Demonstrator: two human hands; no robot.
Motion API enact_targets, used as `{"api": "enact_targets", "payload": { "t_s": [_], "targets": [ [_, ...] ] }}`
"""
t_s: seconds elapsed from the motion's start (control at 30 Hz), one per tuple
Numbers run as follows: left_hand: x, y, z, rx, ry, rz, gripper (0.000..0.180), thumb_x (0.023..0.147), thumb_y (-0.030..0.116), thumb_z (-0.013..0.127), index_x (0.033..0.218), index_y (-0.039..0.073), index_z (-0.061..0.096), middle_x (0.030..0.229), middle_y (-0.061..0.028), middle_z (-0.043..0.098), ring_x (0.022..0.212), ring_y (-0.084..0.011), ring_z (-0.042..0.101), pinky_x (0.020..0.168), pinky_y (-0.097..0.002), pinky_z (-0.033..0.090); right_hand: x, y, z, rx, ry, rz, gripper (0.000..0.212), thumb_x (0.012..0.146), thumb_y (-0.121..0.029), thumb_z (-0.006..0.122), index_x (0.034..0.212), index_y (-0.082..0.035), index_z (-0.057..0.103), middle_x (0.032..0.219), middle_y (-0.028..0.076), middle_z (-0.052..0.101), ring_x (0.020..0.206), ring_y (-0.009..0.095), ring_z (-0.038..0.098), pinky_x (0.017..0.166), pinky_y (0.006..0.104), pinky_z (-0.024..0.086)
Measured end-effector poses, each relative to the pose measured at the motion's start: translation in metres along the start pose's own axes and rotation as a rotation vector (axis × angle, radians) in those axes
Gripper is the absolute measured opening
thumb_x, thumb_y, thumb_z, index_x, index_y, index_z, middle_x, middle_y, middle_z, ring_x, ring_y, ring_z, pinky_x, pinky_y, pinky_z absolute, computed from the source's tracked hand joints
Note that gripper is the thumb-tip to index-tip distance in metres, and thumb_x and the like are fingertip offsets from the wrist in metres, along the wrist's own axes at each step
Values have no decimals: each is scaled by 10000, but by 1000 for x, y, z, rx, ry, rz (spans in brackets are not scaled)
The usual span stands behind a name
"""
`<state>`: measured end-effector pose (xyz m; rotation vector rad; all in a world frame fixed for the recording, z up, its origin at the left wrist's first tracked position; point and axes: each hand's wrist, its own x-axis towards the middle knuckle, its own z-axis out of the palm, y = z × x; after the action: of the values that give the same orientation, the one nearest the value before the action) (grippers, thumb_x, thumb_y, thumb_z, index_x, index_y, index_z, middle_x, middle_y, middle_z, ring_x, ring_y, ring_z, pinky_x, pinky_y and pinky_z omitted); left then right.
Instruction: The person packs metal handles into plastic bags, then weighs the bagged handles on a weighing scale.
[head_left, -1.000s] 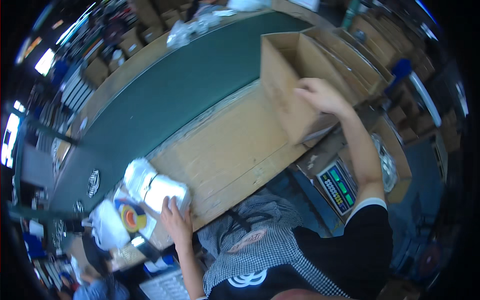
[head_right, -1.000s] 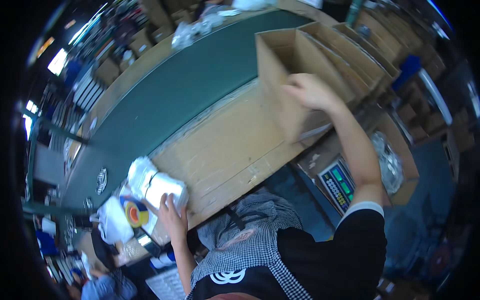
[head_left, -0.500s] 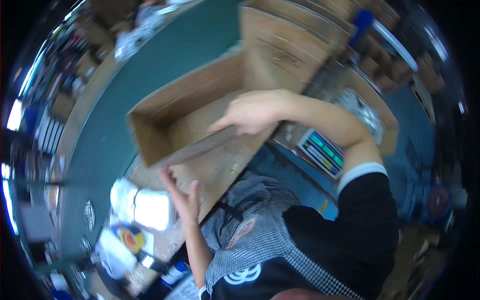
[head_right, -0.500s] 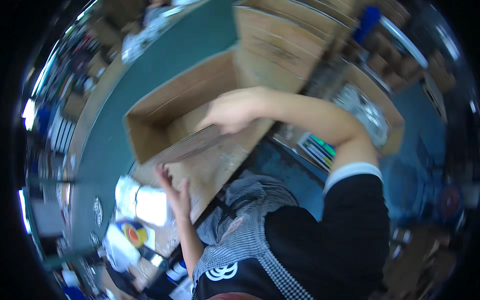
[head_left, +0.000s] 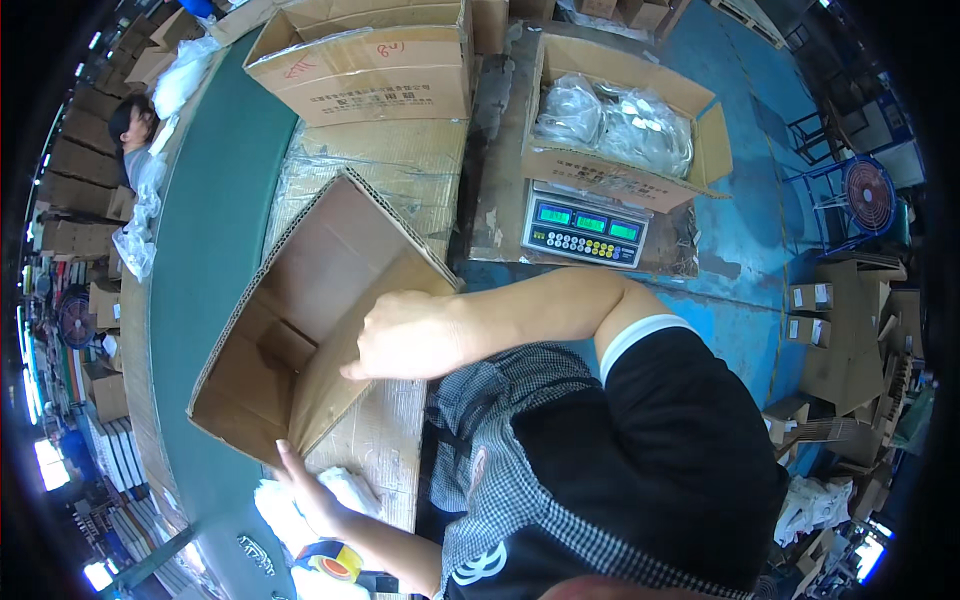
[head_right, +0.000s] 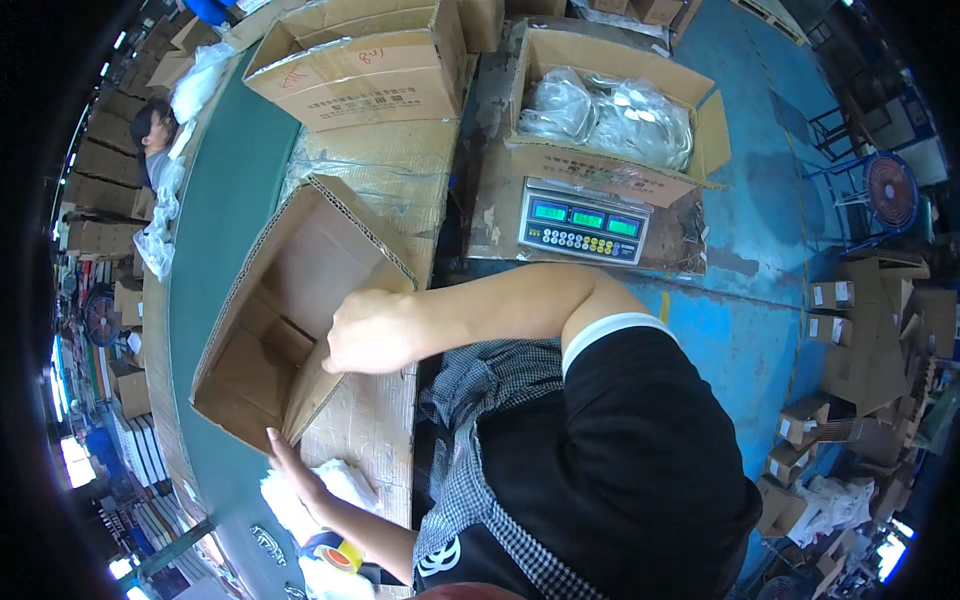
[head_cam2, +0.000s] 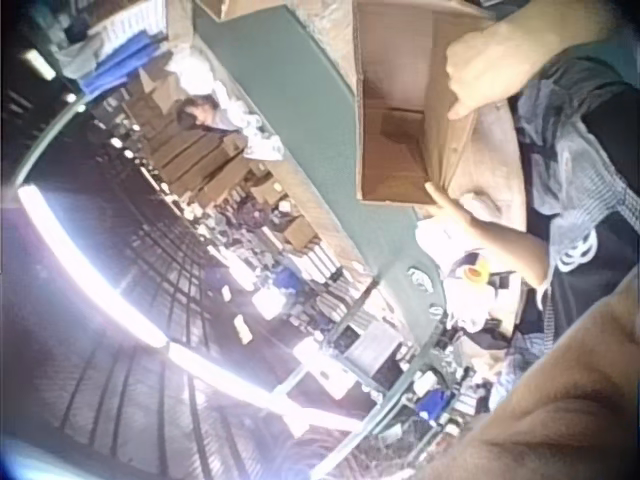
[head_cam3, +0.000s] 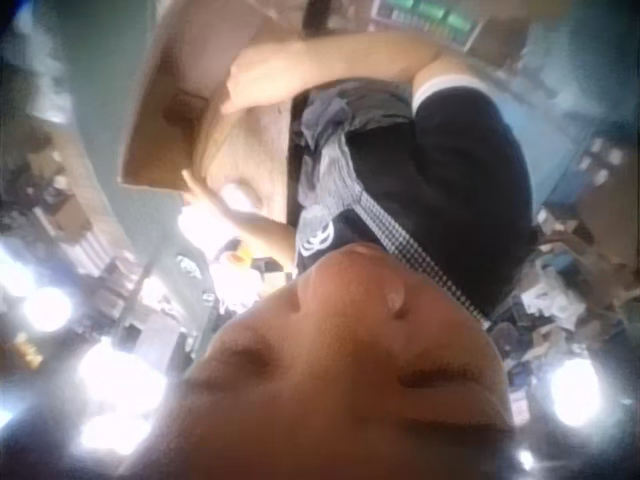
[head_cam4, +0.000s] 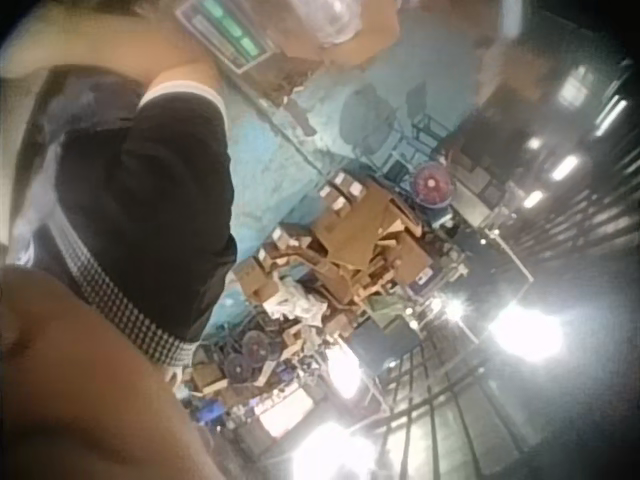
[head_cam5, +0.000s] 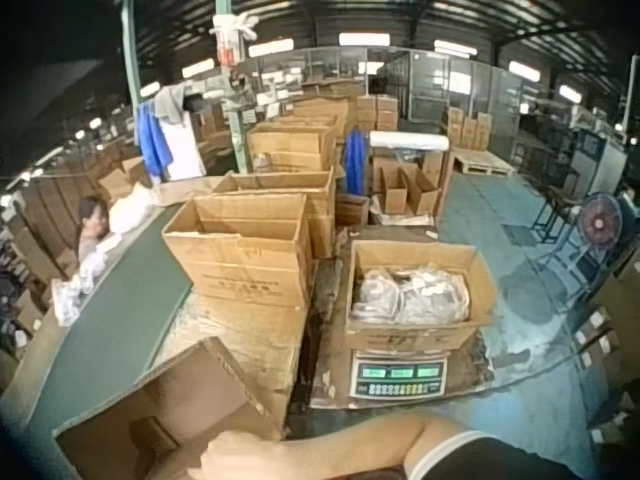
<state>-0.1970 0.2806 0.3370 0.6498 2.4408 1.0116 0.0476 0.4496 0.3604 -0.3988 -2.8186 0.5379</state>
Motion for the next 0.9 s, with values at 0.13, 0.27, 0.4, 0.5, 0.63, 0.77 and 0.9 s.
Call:
{"api": "enact_targets", "payload": {
  "t_s": [0.13, 0.27, 0.4, 0.5, 0.63, 0.77, 0.9],
  "targets": [
    [29, -3, -47, -75, -32, 223, 781, 934, 437, 567, 1468, -41, 257, 1508, -202, 295, 1396, -298, 286, 1125, -397, 260, 10, -8, -19, 78, -59, -49, 192, 731, -125, 549, 695, -22, 707, 749, 163, 692, 720, 317, 688, 626, 407, 558],
    [20, 21, -35, 22, 27, 193, 690, 947, 440, 542, 1461, 32, 330, 1512, -159, 297, 1384, -286, 297, 1100, -432, 300, 49, 22, -42, 147, -318, -64, 176, 690, -100, 587, 788, -10, 703, 771, 185, 685, 739, 348, 672, 646, 443, 551],
    [35, -1, -21, -160, 218, 329, 488, 1003, 373, 450, 1366, 48, 484, 1326, -155, 524, 1192, -253, 514, 992, -347, 413, 112, 68, -47, 157, -824, -123, 586, 751, -314, 746, 1173, 64, 593, 1070, 258, 650, 995, 366, 636, 840, 451, 510],
    [17, 20, 1, -330, 105, 305, 457, 1014, 310, 455, 1394, 55, 439, 1374, -163, 474, 1227, -261, 478, 1027, -385, 392, 113, 86, -64, 232, -900, -99, 540, 739, -309, 777, 1100, 68, 639, 979, 224, 684, 929, 301, 658, 830, 416, 504],
    [-7, -7, 32, -634, 123, 210, 564, 1019, 385, 427, 1454, 44, 318, 1444, -159, 376, 1304, -289, 404, 1044, -439, 383, 102, 76, -76, 74, -827, -70, 404, 787, -272, 720, 1037, 41, 670, 934, 210, 693, 852, 316, 675, 739, 410, 520],
    [-70, -5, 60, -1219, -192, -186, 677, 979, 494, 460, 1407, -17, 338, 1342, -187, 449, 1183, -337, 490, 994, -497, 419, 70, -3, -49, 89, -525, -128, 270, 887, -230, 575, 978, 21, 613, 928, 232, 663, 883, 404, 643, 817, 484, 513],
    [-62, 40, 44, -1162, -420, -214, 672, 934, 525, 538, 1312, -20, 435, 1254, -193, 494, 1168, -327, 500, 961, -477, 458, 58, -39, -40, 40, -383, -272, 467, 860, -422, 622, 1036, 10, 609, 1039, 221, 634, 987, 373, 622, 856, 451, 499]
  ]
}}
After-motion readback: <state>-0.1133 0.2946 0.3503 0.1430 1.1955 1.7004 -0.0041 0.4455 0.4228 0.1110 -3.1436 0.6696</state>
